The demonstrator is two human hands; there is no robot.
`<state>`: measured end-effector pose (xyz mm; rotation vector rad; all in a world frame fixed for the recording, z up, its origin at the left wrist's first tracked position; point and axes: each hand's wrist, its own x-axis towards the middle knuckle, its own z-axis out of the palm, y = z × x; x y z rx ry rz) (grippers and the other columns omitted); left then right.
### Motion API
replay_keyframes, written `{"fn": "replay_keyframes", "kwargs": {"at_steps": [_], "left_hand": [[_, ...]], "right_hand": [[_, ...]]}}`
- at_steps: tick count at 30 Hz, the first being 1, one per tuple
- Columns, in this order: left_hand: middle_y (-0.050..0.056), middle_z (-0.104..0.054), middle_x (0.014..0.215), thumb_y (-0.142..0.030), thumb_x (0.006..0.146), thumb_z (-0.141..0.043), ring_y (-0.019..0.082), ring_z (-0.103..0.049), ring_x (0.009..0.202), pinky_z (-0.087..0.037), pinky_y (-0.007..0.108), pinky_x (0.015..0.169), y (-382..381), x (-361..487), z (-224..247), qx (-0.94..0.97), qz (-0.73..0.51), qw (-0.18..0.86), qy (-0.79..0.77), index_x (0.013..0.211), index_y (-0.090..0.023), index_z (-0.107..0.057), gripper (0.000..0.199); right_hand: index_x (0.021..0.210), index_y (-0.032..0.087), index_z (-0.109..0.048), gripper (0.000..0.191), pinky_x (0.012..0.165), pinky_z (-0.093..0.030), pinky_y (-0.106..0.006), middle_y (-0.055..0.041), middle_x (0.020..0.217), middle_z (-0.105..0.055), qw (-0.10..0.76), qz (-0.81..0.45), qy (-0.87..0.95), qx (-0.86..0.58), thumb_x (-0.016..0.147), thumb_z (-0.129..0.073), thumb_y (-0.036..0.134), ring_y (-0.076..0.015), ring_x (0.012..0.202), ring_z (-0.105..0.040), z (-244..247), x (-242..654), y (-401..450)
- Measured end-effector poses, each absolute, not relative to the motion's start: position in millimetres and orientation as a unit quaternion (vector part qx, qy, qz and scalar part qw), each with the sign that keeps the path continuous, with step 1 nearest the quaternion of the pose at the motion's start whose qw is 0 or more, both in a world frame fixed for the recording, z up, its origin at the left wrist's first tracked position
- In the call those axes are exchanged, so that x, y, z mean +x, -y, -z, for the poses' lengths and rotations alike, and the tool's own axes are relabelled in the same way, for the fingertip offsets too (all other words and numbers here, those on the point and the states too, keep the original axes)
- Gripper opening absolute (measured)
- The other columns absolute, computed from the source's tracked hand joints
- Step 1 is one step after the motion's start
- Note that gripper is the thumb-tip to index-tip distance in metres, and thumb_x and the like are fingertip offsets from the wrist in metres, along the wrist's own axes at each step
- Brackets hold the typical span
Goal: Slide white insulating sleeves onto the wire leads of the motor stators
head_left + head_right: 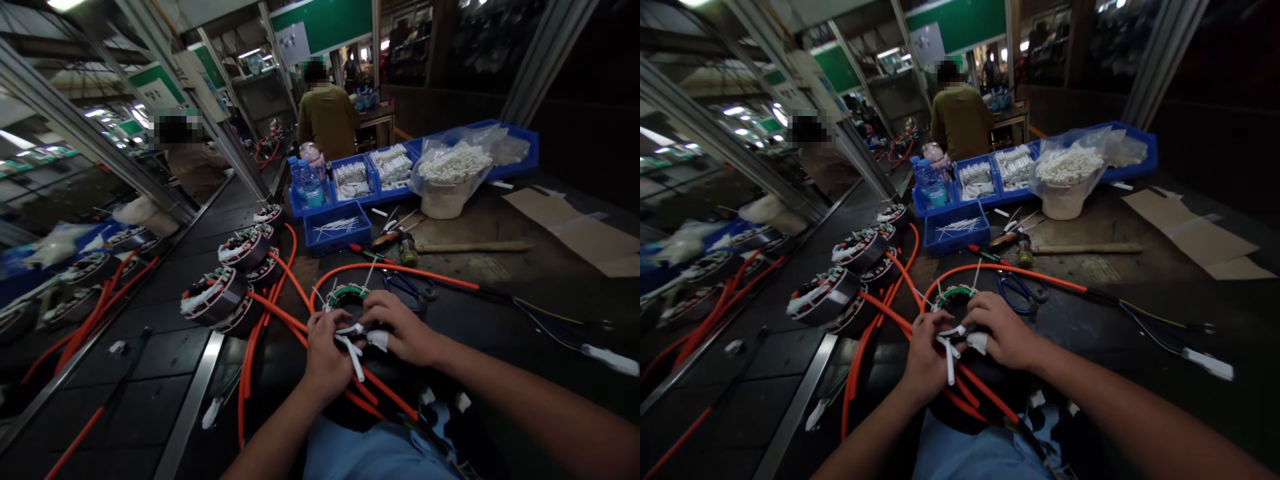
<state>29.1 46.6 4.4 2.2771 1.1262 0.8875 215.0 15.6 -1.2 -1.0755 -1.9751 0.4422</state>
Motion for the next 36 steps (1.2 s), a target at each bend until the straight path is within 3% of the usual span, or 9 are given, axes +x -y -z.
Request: {"fn": "replay_keyframes", "kwargs": {"at_steps": [3,7,11,14,18,26,28,31,36], "left_hand": [[0.003,-0.058,0.090,-0.015,0.060,-0.064,0.023,-0.054,0.090,-0.035,0.049,0.092,-44,25,-6,0.837,-0.308,0.223,-0.394,0.107,-0.021,-0.045,0.051],[0.006,-0.058,0.095,-0.013,0.055,-0.061,0.025,-0.053,0.093,-0.032,0.049,0.095,-41,22,-1,0.836,-0.315,0.223,-0.390,0.109,-0.020,-0.043,0.057],[0.004,-0.061,0.090,-0.014,0.051,-0.060,0.022,-0.058,0.086,-0.029,0.046,0.097,-42,24,3,0.842,-0.309,0.223,-0.383,0.109,-0.020,-0.042,0.061],[0.005,-0.062,0.093,-0.017,0.051,-0.061,0.023,-0.059,0.088,-0.029,0.045,0.096,-43,24,1,0.851,-0.265,0.230,-0.391,0.111,-0.019,-0.040,0.064],[0.007,-0.063,0.099,-0.024,0.053,-0.064,0.026,-0.060,0.092,-0.028,0.047,0.095,-45,25,-1,0.872,-0.217,0.233,-0.373,0.115,-0.019,-0.036,0.068],[0.011,-0.064,0.101,-0.027,0.063,-0.066,0.026,-0.059,0.096,-0.032,0.043,0.094,-54,18,-22,0.897,-0.178,0.225,-0.336,0.114,-0.015,-0.043,0.057],[0.009,-0.063,0.102,-0.034,0.067,-0.065,0.024,-0.058,0.097,-0.033,0.041,0.094,-61,17,-32,0.912,-0.149,0.245,-0.292,0.113,-0.016,-0.046,0.052],[0.007,-0.065,0.097,-0.023,0.072,-0.058,0.023,-0.059,0.092,-0.034,0.041,0.093,-70,24,-40,0.919,-0.103,0.220,-0.311,0.105,-0.016,-0.052,0.034],[0.006,-0.067,0.088,-0.014,0.068,-0.058,0.023,-0.061,0.083,-0.037,0.041,0.087,-74,36,-42,0.922,-0.066,0.177,-0.338,0.101,-0.015,-0.054,0.033]], "right_hand": [[0.099,0.022,-0.057,0.023,0.088,-0.043,-0.037,-0.0081,0.104,-0.054,0.421,-0.193,0.766,-0.445,0.078,-0.049,0.016,-0.0213,0.103,-0.049,5,210,-8],[0.119,0.027,-0.049,0.050,0.092,-0.040,-0.043,-0.0079,0.120,-0.050,0.376,-0.080,0.793,-0.472,0.071,-0.051,0.014,-0.0269,0.114,-0.044,7,206,8],[0.131,0.036,-0.039,0.072,0.080,-0.043,-0.041,-0.0031,0.110,-0.061,0.310,0.066,0.854,-0.413,0.063,-0.056,0.018,-0.0267,0.099,-0.054,13,202,14],[0.133,0.039,-0.036,0.076,0.075,-0.042,-0.040,-0.0012,0.097,-0.067,0.310,0.130,0.875,-0.349,0.062,-0.056,0.024,-0.0247,0.086,-0.059,20,200,9],[0.123,0.038,-0.049,0.067,0.071,-0.039,-0.041,-0.0017,0.095,-0.068,0.320,0.148,0.880,-0.319,0.058,-0.055,0.022,-0.0253,0.080,-0.060,20,197,1],[0.090,0.026,-0.063,0.035,0.071,-0.048,-0.033,-0.0028,0.091,-0.067,0.268,-0.190,0.796,-0.508,0.065,-0.043,0.012,-0.0215,0.082,-0.062,-30,206,-8],[0.087,0.023,-0.064,0.036,0.073,-0.047,-0.030,-0.0025,0.089,-0.067,0.261,-0.259,0.773,-0.517,0.063,-0.040,0.010,-0.0202,0.083,-0.061,-36,210,-14],[0.087,0.020,-0.064,0.042,0.074,-0.046,-0.028,-0.0017,0.086,-0.067,0.267,-0.307,0.758,-0.510,0.058,-0.039,0.006,-0.0182,0.083,-0.060,-37,214,-21],[0.090,0.019,-0.065,0.050,0.078,-0.043,-0.026,-0.0016,0.089,-0.067,0.250,-0.306,0.783,-0.481,0.052,-0.037,0.001,-0.0166,0.085,-0.060,-36,220,-27]]}}
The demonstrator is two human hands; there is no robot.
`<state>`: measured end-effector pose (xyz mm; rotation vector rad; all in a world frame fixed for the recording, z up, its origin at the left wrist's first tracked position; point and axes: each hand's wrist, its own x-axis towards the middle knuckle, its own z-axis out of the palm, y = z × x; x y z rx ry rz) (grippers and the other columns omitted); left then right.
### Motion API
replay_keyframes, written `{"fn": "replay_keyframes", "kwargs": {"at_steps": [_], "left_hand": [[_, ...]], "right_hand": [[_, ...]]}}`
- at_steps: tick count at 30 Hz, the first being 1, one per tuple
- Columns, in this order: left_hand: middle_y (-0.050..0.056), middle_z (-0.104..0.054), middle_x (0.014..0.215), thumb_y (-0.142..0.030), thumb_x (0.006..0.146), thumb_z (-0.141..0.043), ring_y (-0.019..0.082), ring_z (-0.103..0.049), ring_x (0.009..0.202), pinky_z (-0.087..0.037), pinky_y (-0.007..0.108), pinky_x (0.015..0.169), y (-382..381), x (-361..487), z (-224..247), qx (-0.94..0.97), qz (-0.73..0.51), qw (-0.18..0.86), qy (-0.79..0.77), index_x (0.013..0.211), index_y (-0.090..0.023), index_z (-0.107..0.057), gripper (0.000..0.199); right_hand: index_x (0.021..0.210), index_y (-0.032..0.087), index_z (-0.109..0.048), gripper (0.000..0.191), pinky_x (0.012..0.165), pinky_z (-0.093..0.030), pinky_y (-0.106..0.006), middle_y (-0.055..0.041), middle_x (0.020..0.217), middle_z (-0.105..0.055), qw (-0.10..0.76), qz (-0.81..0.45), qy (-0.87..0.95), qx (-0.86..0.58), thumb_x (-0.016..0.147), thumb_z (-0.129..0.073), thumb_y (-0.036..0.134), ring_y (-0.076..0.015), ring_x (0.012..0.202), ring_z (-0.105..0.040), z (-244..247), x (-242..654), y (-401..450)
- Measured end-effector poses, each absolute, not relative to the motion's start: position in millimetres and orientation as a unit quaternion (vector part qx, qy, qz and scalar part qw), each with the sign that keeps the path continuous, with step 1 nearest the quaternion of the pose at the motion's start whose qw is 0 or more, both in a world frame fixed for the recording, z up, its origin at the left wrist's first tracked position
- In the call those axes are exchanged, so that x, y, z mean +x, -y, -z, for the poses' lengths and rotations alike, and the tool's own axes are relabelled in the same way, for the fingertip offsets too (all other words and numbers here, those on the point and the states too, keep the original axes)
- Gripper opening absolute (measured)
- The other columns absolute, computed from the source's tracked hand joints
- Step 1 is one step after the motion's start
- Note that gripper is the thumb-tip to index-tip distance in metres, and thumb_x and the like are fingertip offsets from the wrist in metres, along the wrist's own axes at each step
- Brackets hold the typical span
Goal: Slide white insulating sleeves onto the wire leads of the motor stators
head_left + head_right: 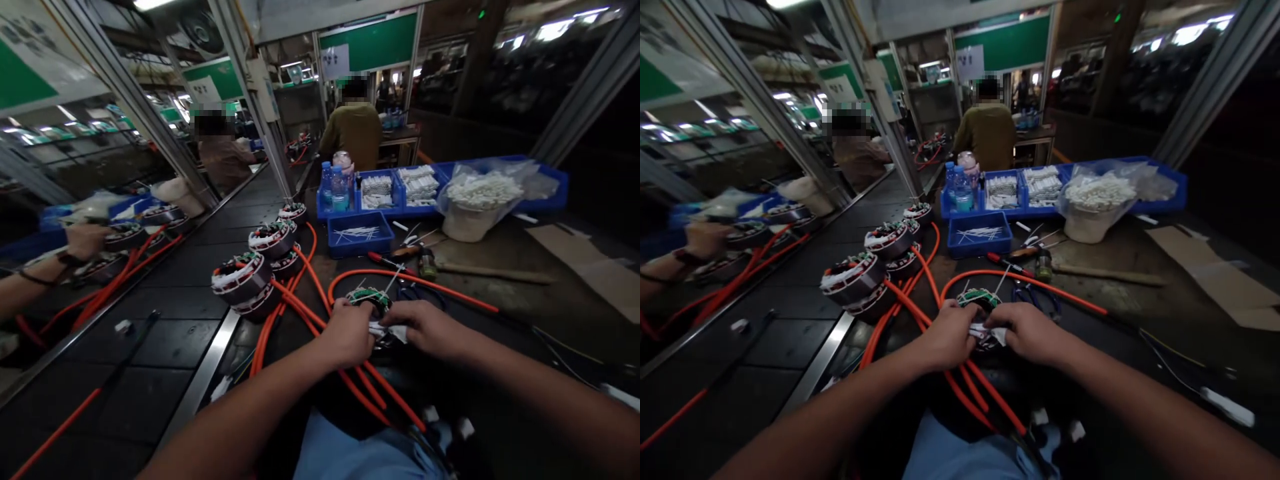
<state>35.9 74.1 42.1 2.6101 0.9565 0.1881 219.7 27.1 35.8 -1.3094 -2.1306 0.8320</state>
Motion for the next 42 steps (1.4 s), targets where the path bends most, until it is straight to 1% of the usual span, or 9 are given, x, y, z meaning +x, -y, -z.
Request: {"fn": "replay_keyframes", "kwargs": {"at_steps": [5,7,11,17,23,27,34,39,42], "left_hand": [[0.006,-0.063,0.099,-0.052,0.065,-0.066,0.025,-0.056,0.094,-0.036,0.040,0.088,-72,20,-34,0.944,-0.125,0.144,-0.270,0.114,-0.019,-0.049,0.062],[0.008,-0.062,0.096,-0.057,0.065,-0.063,0.027,-0.053,0.096,-0.034,0.043,0.088,-69,17,-23,0.951,-0.142,0.077,-0.264,0.106,-0.018,-0.054,0.057],[0.006,-0.060,0.079,-0.051,0.070,-0.058,0.025,-0.052,0.085,-0.034,0.044,0.083,-64,21,0,0.941,-0.181,0.009,-0.287,0.085,-0.017,-0.057,0.038],[0.011,-0.059,0.093,-0.042,0.068,-0.058,0.027,-0.050,0.092,-0.033,0.046,0.086,-62,24,15,0.915,-0.289,0.024,-0.281,0.119,-0.012,-0.043,0.061],[0.010,-0.058,0.088,-0.030,0.063,-0.056,0.027,-0.050,0.088,-0.033,0.047,0.084,-59,26,18,0.894,-0.334,0.040,-0.295,0.123,-0.010,-0.040,0.065],[0.008,-0.058,0.085,-0.031,0.065,-0.059,0.026,-0.049,0.089,-0.034,0.045,0.085,-58,23,13,0.904,-0.300,0.057,-0.298,0.105,-0.014,-0.053,0.043],[0.005,-0.058,0.073,-0.037,0.068,-0.061,0.023,-0.050,0.080,-0.033,0.043,0.080,-61,20,6,0.922,-0.255,0.068,-0.284,0.073,-0.018,-0.057,0.020],[0.011,-0.056,0.113,-0.038,0.074,-0.059,0.026,-0.045,0.106,-0.029,0.044,0.092,-69,0,-17,0.947,-0.184,0.181,-0.188,0.128,-0.018,-0.040,0.060],[0.010,-0.053,0.120,-0.044,0.086,-0.045,0.024,-0.042,0.112,-0.027,0.042,0.095,-76,-7,-14,0.952,-0.184,0.198,-0.144,0.134,-0.021,-0.034,0.054]], "right_hand": [[0.092,0.018,-0.066,0.050,0.074,-0.041,-0.028,-0.0046,0.084,-0.065,0.199,-0.203,0.840,-0.461,0.054,-0.039,0.000,-0.0183,0.082,-0.057,-40,220,-22],[0.093,0.019,-0.066,0.048,0.072,-0.040,-0.028,-0.0052,0.084,-0.064,0.175,-0.170,0.857,-0.455,0.056,-0.041,0.001,-0.0190,0.081,-0.056,-41,220,-19],[0.097,0.020,-0.064,0.041,0.068,-0.038,-0.027,-0.0049,0.083,-0.064,0.117,-0.159,0.875,-0.443,0.066,-0.043,0.003,-0.0178,0.078,-0.056,-47,221,-18],[0.097,0.016,-0.060,0.024,0.062,-0.039,-0.027,-0.0066,0.083,-0.063,0.043,-0.130,0.875,-0.465,0.079,-0.045,0.011,-0.0181,0.073,-0.058,-54,204,-20],[0.095,0.009,-0.059,0.024,0.065,-0.041,-0.032,-0.0136,0.087,-0.063,-0.006,-0.083,0.891,-0.446,0.082,-0.040,0.009,-0.0218,0.074,-0.058,-47,178,-23],[0.103,0.014,-0.058,0.032,0.064,-0.040,-0.026,-0.0087,0.088,-0.065,0.036,-0.147,0.879,-0.451,0.076,-0.044,0.007,-0.0182,0.075,-0.059,-58,191,-19],[0.081,0.018,-0.067,0.033,0.065,-0.039,-0.022,-0.0039,0.080,-0.069,0.149,-0.210,0.795,-0.550,0.064,-0.043,0.002,-0.0161,0.075,-0.061,-54,210,-33],[0.094,0.020,-0.065,0.033,0.072,-0.044,-0.024,-0.0029,0.090,-0.069,0.251,-0.267,0.746,-0.555,0.069,-0.046,0.010,-0.0170,0.082,-0.062,-41,208,-17],[0.120,0.019,-0.050,0.047,0.078,-0.046,-0.030,-0.0055,0.102,-0.066,0.299,-0.230,0.721,-0.581,0.074,-0.045,0.014,-0.0197,0.090,-0.062,-23,202,9]]}}
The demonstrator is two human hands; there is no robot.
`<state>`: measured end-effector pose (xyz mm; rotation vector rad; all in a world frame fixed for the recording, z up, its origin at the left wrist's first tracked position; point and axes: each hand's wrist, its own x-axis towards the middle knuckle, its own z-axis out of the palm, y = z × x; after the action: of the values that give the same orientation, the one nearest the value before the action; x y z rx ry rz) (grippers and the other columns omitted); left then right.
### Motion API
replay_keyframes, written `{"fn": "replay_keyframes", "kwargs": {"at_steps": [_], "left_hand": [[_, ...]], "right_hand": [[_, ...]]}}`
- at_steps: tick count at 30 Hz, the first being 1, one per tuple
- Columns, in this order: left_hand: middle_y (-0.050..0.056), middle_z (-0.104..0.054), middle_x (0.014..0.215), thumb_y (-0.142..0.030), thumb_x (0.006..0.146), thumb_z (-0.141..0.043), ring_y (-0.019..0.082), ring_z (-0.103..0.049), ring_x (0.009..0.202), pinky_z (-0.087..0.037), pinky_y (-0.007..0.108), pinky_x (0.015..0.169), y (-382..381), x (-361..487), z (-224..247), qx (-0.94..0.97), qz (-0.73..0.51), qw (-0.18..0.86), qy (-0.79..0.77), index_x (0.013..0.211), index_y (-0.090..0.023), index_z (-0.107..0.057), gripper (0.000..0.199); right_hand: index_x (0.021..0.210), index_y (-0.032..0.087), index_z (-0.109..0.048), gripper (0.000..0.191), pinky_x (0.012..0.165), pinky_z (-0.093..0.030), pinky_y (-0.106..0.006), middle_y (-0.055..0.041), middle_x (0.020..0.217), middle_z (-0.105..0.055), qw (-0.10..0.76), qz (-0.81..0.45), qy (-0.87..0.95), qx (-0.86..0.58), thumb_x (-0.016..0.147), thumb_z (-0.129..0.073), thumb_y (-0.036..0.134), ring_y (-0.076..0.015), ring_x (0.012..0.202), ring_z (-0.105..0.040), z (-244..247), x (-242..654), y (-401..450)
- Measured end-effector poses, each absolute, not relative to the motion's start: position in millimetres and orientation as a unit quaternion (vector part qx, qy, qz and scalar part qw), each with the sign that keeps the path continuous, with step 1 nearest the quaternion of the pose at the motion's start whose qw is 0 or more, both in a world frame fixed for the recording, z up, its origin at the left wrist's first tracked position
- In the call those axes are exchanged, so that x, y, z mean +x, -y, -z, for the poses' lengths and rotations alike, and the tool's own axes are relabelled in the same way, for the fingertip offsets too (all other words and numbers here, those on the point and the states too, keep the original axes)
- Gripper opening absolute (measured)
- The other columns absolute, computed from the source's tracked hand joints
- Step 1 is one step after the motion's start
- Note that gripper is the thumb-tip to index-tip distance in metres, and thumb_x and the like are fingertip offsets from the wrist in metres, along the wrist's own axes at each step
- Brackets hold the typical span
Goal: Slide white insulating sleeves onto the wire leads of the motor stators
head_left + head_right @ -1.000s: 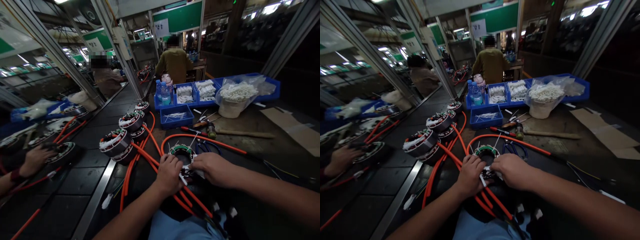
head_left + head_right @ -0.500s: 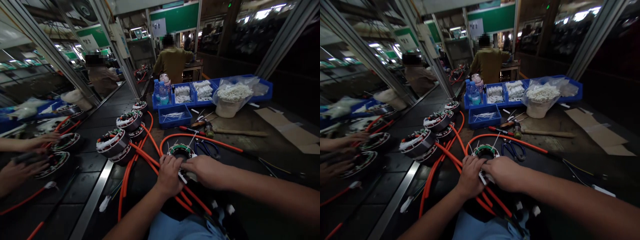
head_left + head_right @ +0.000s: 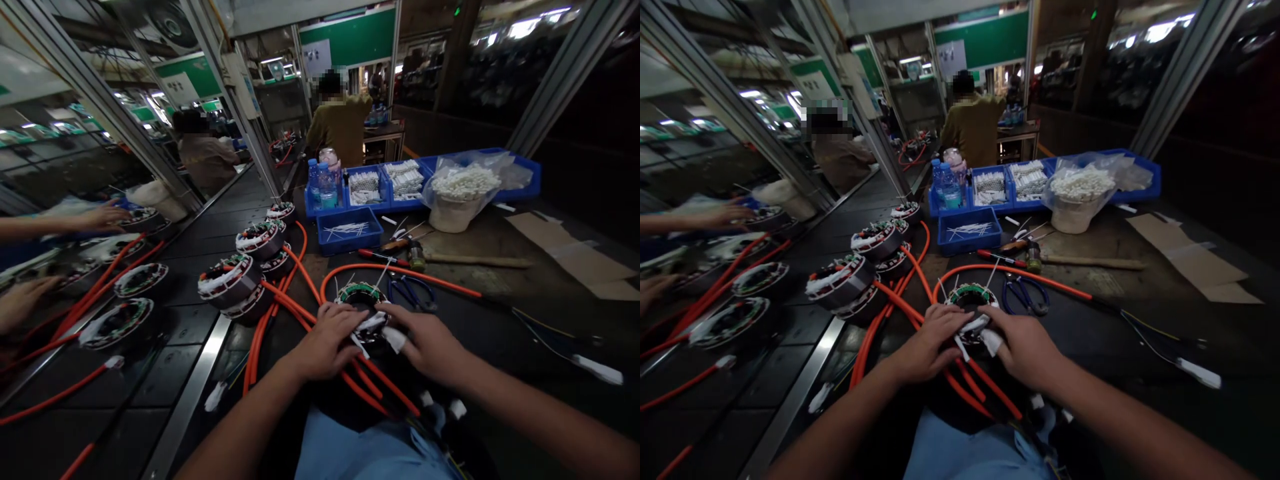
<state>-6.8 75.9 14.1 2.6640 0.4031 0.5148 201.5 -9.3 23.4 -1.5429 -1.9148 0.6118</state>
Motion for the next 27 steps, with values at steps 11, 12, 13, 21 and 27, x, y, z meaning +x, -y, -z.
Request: {"fn": "replay_keyframes", "kwargs": {"at_steps": [11,12,13,21,27], "left_hand": [[0.005,-0.064,0.077,-0.045,0.090,-0.038,0.019,-0.052,0.077,-0.035,0.037,0.079,-65,15,9,0.905,-0.317,0.112,-0.258,0.096,-0.019,-0.064,0.037],[0.005,-0.064,0.075,-0.045,0.089,-0.038,0.019,-0.052,0.076,-0.035,0.037,0.078,-64,15,7,0.904,-0.320,0.109,-0.262,0.093,-0.019,-0.065,0.037],[0.004,-0.063,0.073,-0.044,0.089,-0.039,0.019,-0.052,0.075,-0.035,0.037,0.078,-64,16,5,0.902,-0.322,0.106,-0.267,0.091,-0.019,-0.065,0.036],[0.003,-0.064,0.082,-0.028,0.078,-0.058,0.020,-0.055,0.080,-0.037,0.036,0.077,-64,26,-26,0.905,-0.187,0.138,-0.356,0.092,-0.021,-0.062,0.016],[0.002,-0.066,0.072,-0.024,0.081,-0.053,0.020,-0.053,0.076,-0.035,0.035,0.072,-72,28,-42,0.948,-0.079,0.092,-0.295,0.074,-0.021,-0.064,0.014]], "right_hand": [[0.132,0.019,-0.029,0.056,0.075,-0.049,-0.031,-0.0056,0.094,-0.066,0.426,-0.102,0.692,-0.574,0.077,-0.042,0.011,-0.0188,0.083,-0.061,27,174,38],[0.131,0.019,-0.030,0.056,0.074,-0.049,-0.031,-0.0058,0.094,-0.065,0.430,-0.092,0.694,-0.570,0.077,-0.042,0.011,-0.0189,0.082,-0.060,27,172,40],[0.131,0.019,-0.031,0.056,0.074,-0.049,-0.031,-0.0059,0.094,-0.065,0.433,-0.084,0.696,-0.567,0.077,-0.042,0.010,-0.0190,0.082,-0.060,28,170,41],[0.133,0.013,-0.030,0.059,0.076,-0.046,-0.035,-0.0108,0.098,-0.062,0.350,-0.053,0.742,-0.570,0.075,-0.041,0.007,-0.0215,0.084,-0.056,16,168,36],[0.117,0.013,-0.055,0.040,0.071,-0.042,-0.032,-0.0113,0.090,-0.062,0.155,-0.014,0.807,-0.570,0.083,-0.037,0.006,-0.0208,0.079,-0.055,-20,183,12]]}}
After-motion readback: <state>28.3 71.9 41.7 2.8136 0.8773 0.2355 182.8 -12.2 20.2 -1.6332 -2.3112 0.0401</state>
